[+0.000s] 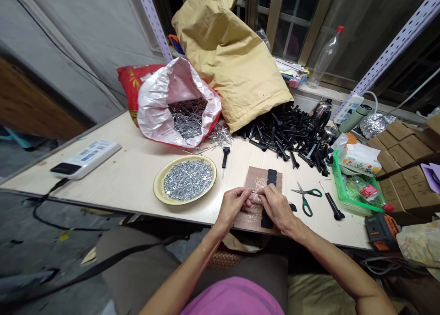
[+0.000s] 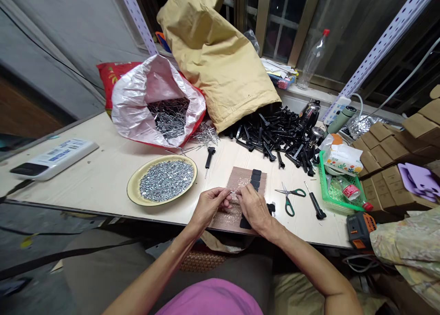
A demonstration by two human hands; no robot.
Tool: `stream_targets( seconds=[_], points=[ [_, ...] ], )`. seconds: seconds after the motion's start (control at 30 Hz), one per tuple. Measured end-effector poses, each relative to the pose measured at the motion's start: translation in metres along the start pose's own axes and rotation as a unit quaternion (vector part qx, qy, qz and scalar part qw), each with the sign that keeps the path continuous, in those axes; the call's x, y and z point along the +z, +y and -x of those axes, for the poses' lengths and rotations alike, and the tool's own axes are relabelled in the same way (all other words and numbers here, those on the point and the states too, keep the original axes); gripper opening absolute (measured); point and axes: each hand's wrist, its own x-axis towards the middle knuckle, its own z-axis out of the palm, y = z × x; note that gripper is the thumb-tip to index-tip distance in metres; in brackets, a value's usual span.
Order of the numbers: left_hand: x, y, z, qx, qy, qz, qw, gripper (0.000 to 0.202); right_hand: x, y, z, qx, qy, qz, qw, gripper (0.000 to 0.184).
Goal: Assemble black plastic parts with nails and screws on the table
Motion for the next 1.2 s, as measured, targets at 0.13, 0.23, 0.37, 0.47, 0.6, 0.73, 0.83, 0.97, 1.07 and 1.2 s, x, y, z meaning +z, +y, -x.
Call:
stream_targets(
  seconds=[0.13, 0.23, 0.37, 0.47, 0.6, 0.73, 0.83, 0.97, 1.07, 1.2],
  points=[
    [-0.001, 0.001, -0.001, -0.003, -0.008, -0.013, 1.000, 0.036, -0.001, 0.003, -0.002, 0.059, -0.028, -0.114, 0.991, 0.020],
    [-0.002, 0.001, -0.001, -0.006, -0.008, -0.020, 1.000, 0.036, -0.001, 0.005, -0.005, 0.100, -0.059, -0.185, 0.976, 0.017],
    [-0.004, 0.001, -0.002, -0.011, -0.010, -0.027, 1.000, 0.037, -0.001, 0.005, -0.002, 0.055, -0.027, -0.167, 0.984, 0.013],
    [-0.002, 0.002, -0.001, -0.023, -0.012, -0.031, 0.999, 0.040, 0.000, 0.005, 0.001, 0.050, 0.001, -0.148, 0.988, 0.017],
    [0.001, 0.004, 0.001, -0.019, -0.007, 0.008, 1.000, 0.045, -0.001, 0.004, 0.003, 0.069, 0.013, -0.106, 0.992, 0.014],
    [0.000, 0.004, 0.002, -0.020, -0.014, 0.027, 0.999, 0.053, -0.006, 0.003, 0.003, 0.084, 0.016, -0.072, 0.994, 0.015],
    [-0.005, -0.001, 0.001, -0.016, -0.004, -0.011, 1.000, 0.057, -0.011, 0.010, 0.005, 0.081, 0.020, -0.052, 0.995, 0.016],
    [-0.010, -0.014, -0.001, 0.099, 0.006, -0.145, 0.984, 0.049, -0.015, 0.039, 0.007, 0.071, 0.026, 0.022, 0.997, 0.017],
    [-0.008, -0.026, 0.000, 0.242, 0.004, -0.269, 0.932, 0.038, -0.016, 0.068, -0.001, 0.063, 0.022, 0.078, 0.995, 0.016],
    [-0.001, -0.046, 0.002, 0.330, 0.007, -0.359, 0.873, 0.032, -0.016, 0.091, -0.018, 0.042, -0.003, 0.119, 0.992, 0.017]
  ],
)
